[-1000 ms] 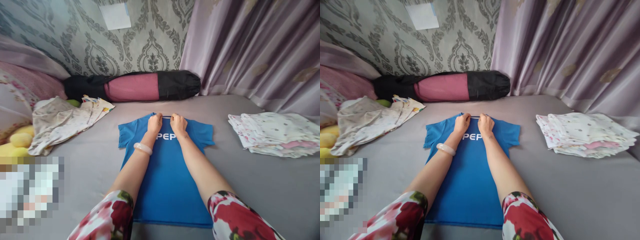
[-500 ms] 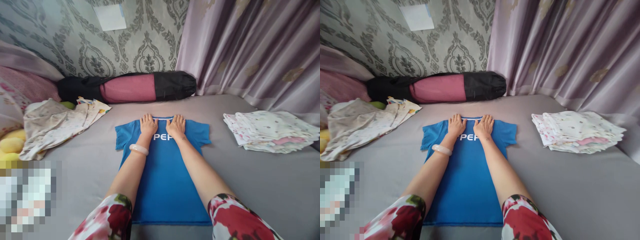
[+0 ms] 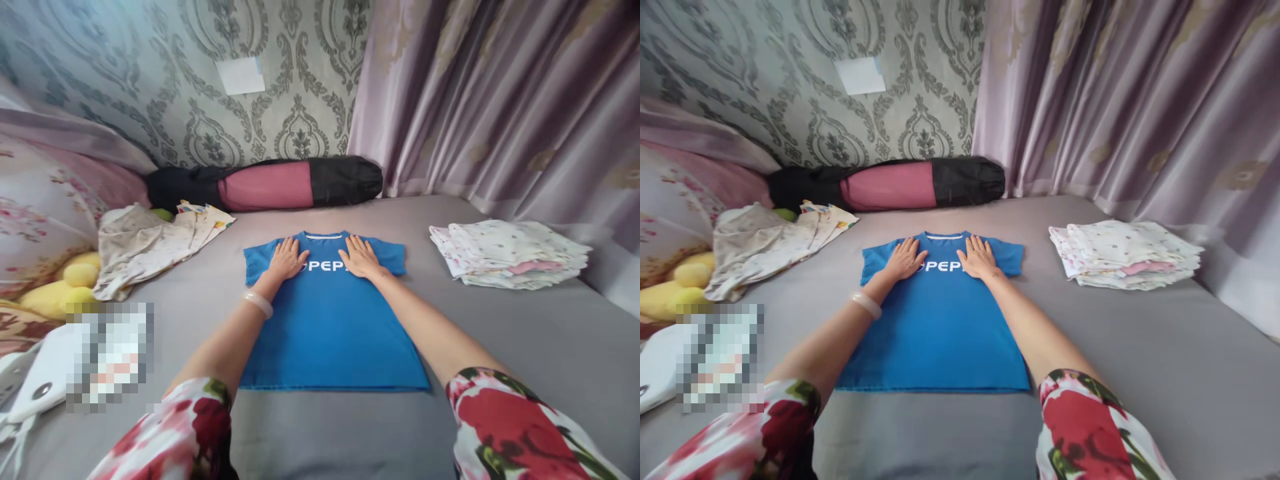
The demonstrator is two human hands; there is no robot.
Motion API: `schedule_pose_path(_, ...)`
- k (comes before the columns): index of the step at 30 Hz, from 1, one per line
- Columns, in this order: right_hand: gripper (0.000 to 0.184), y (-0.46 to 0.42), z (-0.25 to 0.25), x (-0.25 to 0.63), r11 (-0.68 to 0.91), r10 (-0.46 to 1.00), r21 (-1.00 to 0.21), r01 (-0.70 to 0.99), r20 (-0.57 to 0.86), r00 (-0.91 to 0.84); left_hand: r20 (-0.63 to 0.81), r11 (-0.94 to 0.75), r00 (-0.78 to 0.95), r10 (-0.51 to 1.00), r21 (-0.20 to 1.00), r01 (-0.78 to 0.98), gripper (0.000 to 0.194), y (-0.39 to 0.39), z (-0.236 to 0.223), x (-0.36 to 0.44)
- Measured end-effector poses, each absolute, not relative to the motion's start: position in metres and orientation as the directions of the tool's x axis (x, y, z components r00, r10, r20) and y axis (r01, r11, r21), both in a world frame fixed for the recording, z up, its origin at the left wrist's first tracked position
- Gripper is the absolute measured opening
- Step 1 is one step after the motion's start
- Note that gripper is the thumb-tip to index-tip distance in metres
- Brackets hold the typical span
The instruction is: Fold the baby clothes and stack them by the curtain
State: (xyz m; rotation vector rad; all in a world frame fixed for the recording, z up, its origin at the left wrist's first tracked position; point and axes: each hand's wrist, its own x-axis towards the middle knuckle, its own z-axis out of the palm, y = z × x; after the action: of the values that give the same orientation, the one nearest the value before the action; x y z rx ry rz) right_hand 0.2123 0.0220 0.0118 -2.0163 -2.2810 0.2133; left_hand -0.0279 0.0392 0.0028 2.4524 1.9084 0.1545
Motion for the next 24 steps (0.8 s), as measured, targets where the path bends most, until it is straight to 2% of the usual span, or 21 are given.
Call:
schedule_pose_path(3,0.065,0.007,0.016,0.233,0.121,0.993,-0.081,0.989,-0.004,-0.122,-0.004,-0.26,0.261,0.965,0.065,0.964,0.068,0.025,0.01,-0.053)
schedule_pose_path(6,0.063,-0.015,0.02,0.239,0.125,0.992,-0.018,0.992,0.039,-0.124,-0.026,-0.282,0.281,0.959,-0.008,0.959,0.066,0.006,0.018,-0.066)
schedule_pose_path(9,0.062,-0.051,0.022,0.228,0.225,0.974,-0.062,0.972,0.048,-0.222,0.0,-0.362,0.362,0.932,-0.06,0.93,0.062,-0.028,0.022,-0.062)
schedule_pose_path(13,0.063,-0.108,0.019,0.206,0.334,0.94,-0.18,0.925,-0.008,-0.34,-0.036,-0.507,0.508,0.861,0.03,0.862,0.068,-0.092,0.023,-0.042)
schedule_pose_path(18,0.065,-0.153,0.023,0.205,0.424,0.896,-0.235,0.874,-0.028,-0.443,-0.075,-0.602,0.622,0.78,0.18,0.778,0.069,-0.155,0.027,-0.034)
schedule_pose_path(21,0.064,-0.166,0.026,0.216,0.459,0.878,-0.237,0.856,-0.029,-0.478,-0.05,-0.626,0.646,0.762,0.199,0.754,0.065,-0.169,0.026,-0.047)
schedule_pose_path(24,0.064,-0.172,0.025,0.228,0.45,0.886,-0.218,0.866,-0.009,-0.463,-0.042,-0.557,0.571,0.82,0.171,0.812,0.063,-0.168,0.021,-0.068)
